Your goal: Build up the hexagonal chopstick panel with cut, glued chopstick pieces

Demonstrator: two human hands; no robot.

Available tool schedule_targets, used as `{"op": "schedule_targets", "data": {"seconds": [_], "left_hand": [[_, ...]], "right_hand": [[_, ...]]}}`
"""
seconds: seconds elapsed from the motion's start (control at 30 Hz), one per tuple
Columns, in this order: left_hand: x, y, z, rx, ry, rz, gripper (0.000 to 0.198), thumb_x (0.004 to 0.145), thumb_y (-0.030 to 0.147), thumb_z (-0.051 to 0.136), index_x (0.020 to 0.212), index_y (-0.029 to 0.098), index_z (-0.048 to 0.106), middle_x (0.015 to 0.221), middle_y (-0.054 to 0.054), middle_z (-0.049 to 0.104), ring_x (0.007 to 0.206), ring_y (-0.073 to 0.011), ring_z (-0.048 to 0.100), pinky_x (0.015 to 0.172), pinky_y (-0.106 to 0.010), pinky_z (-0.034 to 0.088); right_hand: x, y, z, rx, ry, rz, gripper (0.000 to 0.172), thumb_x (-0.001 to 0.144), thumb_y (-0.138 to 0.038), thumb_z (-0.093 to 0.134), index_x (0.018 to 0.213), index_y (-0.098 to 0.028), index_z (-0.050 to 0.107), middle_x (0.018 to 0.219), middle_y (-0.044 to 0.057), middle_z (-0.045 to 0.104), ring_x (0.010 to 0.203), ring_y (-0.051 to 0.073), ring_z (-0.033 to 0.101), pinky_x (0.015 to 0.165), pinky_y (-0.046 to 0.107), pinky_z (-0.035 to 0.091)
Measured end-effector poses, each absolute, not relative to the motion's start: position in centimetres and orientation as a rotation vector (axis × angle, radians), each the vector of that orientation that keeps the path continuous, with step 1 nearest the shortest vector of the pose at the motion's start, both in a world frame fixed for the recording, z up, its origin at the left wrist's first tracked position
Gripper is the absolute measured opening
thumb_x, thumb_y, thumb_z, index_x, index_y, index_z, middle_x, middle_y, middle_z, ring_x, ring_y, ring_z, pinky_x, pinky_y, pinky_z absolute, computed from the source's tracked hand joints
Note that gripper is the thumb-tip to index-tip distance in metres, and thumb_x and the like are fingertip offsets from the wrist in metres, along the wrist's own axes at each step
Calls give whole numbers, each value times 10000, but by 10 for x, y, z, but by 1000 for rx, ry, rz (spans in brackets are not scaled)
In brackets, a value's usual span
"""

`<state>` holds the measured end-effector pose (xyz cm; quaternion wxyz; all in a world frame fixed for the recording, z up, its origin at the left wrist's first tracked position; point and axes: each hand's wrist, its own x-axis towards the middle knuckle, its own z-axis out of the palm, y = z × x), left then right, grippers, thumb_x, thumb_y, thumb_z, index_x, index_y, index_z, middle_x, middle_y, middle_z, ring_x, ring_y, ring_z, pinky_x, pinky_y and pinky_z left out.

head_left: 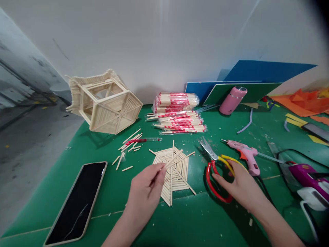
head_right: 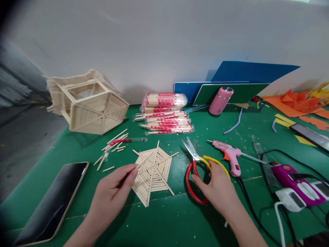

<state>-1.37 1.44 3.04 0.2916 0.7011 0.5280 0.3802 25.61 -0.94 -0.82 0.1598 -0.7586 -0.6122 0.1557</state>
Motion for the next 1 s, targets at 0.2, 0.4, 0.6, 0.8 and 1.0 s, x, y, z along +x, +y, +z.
{"op": "schedule_targets", "data": {"seconds": [0.2, 0.4, 0.6, 0.8, 1.0], "left_hand": [[-2, 1, 20, 2511, 1229, 547, 228, 830, 157, 359, 827, 166, 587, 671, -37, 596, 602, -159, 528, 570, -273, 392], [7, -19, 8, 2711, 1107, 317, 222, 784, 79, 355, 699, 161, 543, 600, -28, 559, 519, -169, 495, 511, -294, 361], [7, -25, 2, 2687, 1186, 337, 227, 821, 83, 340, 743, 163, 537, 643, -25, 560, 570, -177, 512, 546, -311, 381], [11, -24, 6, 2694, 1255, 361, 240, 820, 84, 344, 702, 175, 531, 624, -16, 551, 546, -174, 495, 528, -303, 379], [12, -21, 6, 2616, 1314, 213, 222, 805, 80, 363, 722, 181, 543, 651, -19, 573, 585, -180, 527, 561, -304, 406]], "right_hand": [[238, -29, 10, -1850, -1856, -15, 327, 785, -324, 497, 1061, -149, 494, 1127, 133, 510, 1076, 268, 460, 916, 426, 357], [183, -44, 16, -1375, -2429, 401, 229, 838, -168, 415, 1018, -193, 554, 835, 51, 609, 737, 176, 536, 635, 298, 427], [177, -37, 4, -1471, -2399, 519, 258, 890, -207, 335, 832, -175, 584, 717, 42, 538, 679, 162, 460, 599, 285, 353], [178, -32, -1, -1373, -2351, 504, 210, 887, -206, 373, 813, -162, 565, 715, 41, 532, 676, 156, 440, 596, 268, 342], [177, -31, -8, -1400, -2308, 475, 224, 885, -213, 375, 812, -163, 581, 684, 40, 522, 643, 156, 427, 585, 273, 327]]}}
